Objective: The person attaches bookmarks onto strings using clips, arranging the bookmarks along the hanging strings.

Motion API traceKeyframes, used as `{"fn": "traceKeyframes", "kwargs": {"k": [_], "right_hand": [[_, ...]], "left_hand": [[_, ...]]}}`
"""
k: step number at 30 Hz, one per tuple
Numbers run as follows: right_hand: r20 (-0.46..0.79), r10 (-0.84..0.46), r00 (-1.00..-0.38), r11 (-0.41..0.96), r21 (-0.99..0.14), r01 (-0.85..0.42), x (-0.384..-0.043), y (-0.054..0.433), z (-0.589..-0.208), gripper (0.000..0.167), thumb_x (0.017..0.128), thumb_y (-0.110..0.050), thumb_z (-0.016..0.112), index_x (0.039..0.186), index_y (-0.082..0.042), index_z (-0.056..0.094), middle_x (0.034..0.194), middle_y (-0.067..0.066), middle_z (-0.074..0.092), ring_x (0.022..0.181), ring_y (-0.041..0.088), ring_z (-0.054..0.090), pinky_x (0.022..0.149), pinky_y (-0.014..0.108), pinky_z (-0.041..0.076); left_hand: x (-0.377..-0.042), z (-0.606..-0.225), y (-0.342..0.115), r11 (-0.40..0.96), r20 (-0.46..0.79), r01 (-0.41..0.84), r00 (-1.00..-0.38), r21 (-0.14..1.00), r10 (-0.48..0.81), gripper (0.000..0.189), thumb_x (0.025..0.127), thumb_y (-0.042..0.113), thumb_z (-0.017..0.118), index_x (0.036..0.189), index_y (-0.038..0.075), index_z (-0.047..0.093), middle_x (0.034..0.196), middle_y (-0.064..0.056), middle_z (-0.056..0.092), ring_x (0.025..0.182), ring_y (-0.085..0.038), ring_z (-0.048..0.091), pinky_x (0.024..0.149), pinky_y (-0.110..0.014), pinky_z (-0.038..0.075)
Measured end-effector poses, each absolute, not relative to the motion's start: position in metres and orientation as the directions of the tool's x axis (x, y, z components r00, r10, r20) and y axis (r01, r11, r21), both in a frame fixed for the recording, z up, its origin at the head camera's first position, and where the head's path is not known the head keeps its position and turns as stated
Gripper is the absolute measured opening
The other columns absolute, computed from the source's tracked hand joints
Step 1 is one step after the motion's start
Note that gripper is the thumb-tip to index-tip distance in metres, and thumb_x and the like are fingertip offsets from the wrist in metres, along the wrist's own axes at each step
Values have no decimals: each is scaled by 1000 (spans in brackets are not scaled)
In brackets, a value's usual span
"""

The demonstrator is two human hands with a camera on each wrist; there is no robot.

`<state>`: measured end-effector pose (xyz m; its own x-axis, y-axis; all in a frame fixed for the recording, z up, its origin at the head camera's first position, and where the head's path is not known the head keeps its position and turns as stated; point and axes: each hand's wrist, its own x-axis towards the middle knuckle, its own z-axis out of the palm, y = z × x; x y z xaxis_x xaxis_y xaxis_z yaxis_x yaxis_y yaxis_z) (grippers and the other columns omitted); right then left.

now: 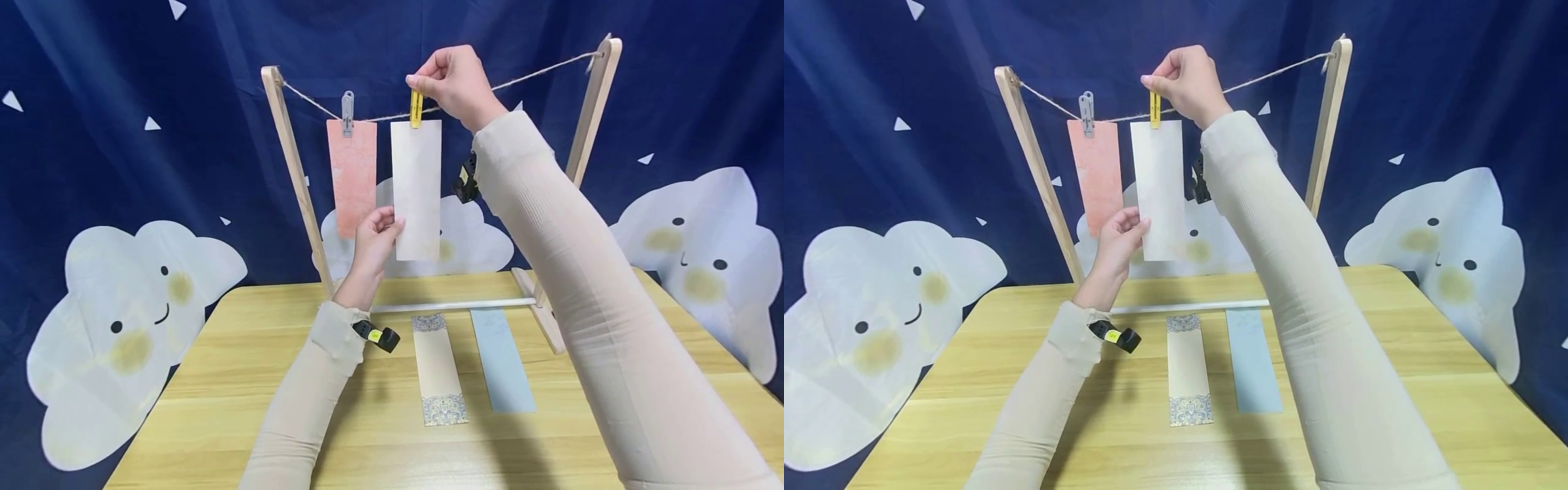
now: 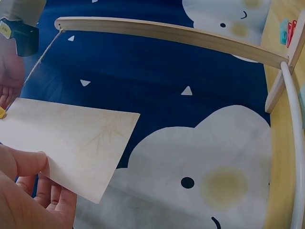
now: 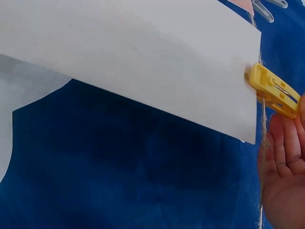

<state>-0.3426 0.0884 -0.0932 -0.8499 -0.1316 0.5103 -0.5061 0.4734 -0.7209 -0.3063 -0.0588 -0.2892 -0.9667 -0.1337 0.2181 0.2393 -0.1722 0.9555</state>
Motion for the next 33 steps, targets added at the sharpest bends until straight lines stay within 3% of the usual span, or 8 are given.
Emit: {"fn": "traceKeyframes", "kwargs": {"k": [13, 20, 33], "right_hand": [[437, -125, -891, 480, -759, -440, -344, 90, -98, 16, 86, -27, 66, 79, -13, 64, 79, -1, 55, 78, 12, 47, 77, 23, 44], [370, -107, -923, 514, -774, -370, -343, 89, -97, 30, 81, -34, 68, 95, -8, 69, 87, -2, 59, 91, 18, 53, 93, 24, 47], [284, -132, -950, 499, -809, -311, -342, 94, -95, 45, 77, -42, 71, 104, -7, 70, 95, -2, 60, 94, 15, 52, 95, 24, 46]], "left_hand": [[-304, -283, -55, -171, 198, 216, -974, 961, -113, 25, 88, 1, 63, 112, -2, 60, 91, -1, 60, 74, -6, 55, 61, -18, 43], [-305, -284, -54, -175, 188, 206, -976, 963, -112, 25, 88, 1, 63, 112, -2, 60, 91, -2, 60, 74, -6, 54, 61, -18, 42], [-307, -288, -53, -184, 182, 200, -978, 962, -106, 25, 87, 2, 64, 112, -2, 60, 92, -3, 61, 75, -6, 55, 63, -18, 44]]}}
